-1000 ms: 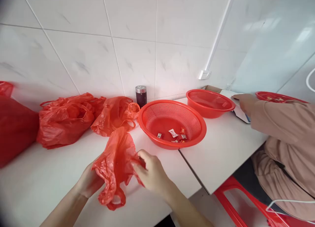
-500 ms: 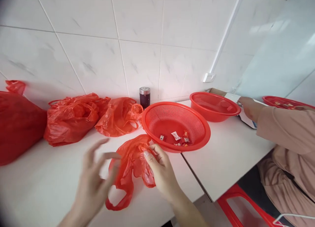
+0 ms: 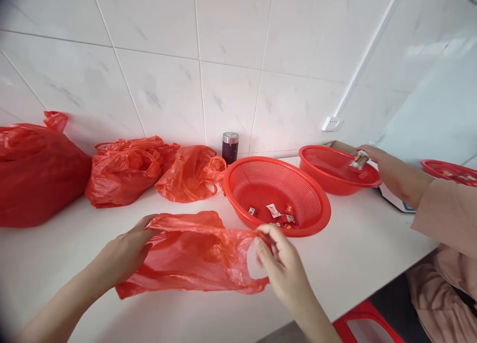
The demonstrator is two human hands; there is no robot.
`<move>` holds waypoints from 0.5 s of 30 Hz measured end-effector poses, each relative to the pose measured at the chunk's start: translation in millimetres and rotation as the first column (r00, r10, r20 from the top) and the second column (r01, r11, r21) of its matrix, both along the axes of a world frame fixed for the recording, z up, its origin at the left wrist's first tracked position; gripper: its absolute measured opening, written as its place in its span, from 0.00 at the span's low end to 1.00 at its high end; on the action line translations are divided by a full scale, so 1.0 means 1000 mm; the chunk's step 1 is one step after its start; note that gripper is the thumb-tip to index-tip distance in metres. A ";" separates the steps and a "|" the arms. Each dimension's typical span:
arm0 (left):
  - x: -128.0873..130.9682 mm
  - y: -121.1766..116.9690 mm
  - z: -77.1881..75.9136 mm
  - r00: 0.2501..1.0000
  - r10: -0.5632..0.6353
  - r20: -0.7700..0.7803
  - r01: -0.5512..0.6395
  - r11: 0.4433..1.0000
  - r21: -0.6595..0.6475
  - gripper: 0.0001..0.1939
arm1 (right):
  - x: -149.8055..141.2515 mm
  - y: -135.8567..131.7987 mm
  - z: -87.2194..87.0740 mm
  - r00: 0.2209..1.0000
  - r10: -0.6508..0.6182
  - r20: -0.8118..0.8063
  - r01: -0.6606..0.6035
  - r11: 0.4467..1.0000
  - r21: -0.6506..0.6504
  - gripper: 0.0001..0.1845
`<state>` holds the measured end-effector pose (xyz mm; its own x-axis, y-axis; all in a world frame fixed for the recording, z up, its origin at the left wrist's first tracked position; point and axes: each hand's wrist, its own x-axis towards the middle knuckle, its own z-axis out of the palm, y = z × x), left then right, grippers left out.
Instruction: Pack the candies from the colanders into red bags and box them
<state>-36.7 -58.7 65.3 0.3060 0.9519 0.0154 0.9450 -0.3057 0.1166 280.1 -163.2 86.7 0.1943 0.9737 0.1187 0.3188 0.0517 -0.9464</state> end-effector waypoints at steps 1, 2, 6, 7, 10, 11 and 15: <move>0.003 -0.007 0.004 1.000 -0.017 -0.002 0.017 1.000 -0.010 0.27 | 0.000 -0.002 0.010 0.986 -0.095 0.134 0.079 0.989 0.122 0.12; 0.006 -0.013 0.007 1.000 -0.030 0.002 0.030 1.000 -0.006 0.27 | -0.004 -0.007 0.020 0.957 -0.175 0.233 0.117 0.963 0.243 0.13; 0.017 -0.031 0.021 0.991 -0.111 0.075 0.114 0.993 -0.036 0.27 | -0.039 -0.024 0.054 0.859 0.068 0.507 -0.277 0.895 0.350 0.16; 0.018 -0.034 0.025 0.979 -0.155 0.129 0.165 0.984 -0.072 0.29 | -0.047 -0.023 0.055 0.768 0.249 0.590 -0.465 0.850 0.246 0.17; 0.013 -0.039 0.037 0.919 -0.280 0.276 0.340 0.918 -0.203 0.34 | -0.054 -0.006 0.038 0.338 0.618 0.710 -0.698 0.670 -0.250 0.18; 0.008 -0.039 0.039 0.910 -0.294 0.292 0.368 0.898 -0.242 0.34 | -0.050 0.002 0.029 0.242 0.666 0.705 -0.642 0.655 -0.399 0.21; -0.010 -0.032 0.032 0.914 -0.252 0.318 0.349 0.888 -0.299 0.30 | -0.017 0.024 0.017 0.205 0.788 0.580 -0.491 0.596 -0.636 0.27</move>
<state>-46.9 -90.9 97.1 0.6084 0.7744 -0.1736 0.7332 -0.4647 0.4964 262.8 -139.1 103.4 -0.5387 0.7149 -0.4458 0.8413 0.4285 -0.3296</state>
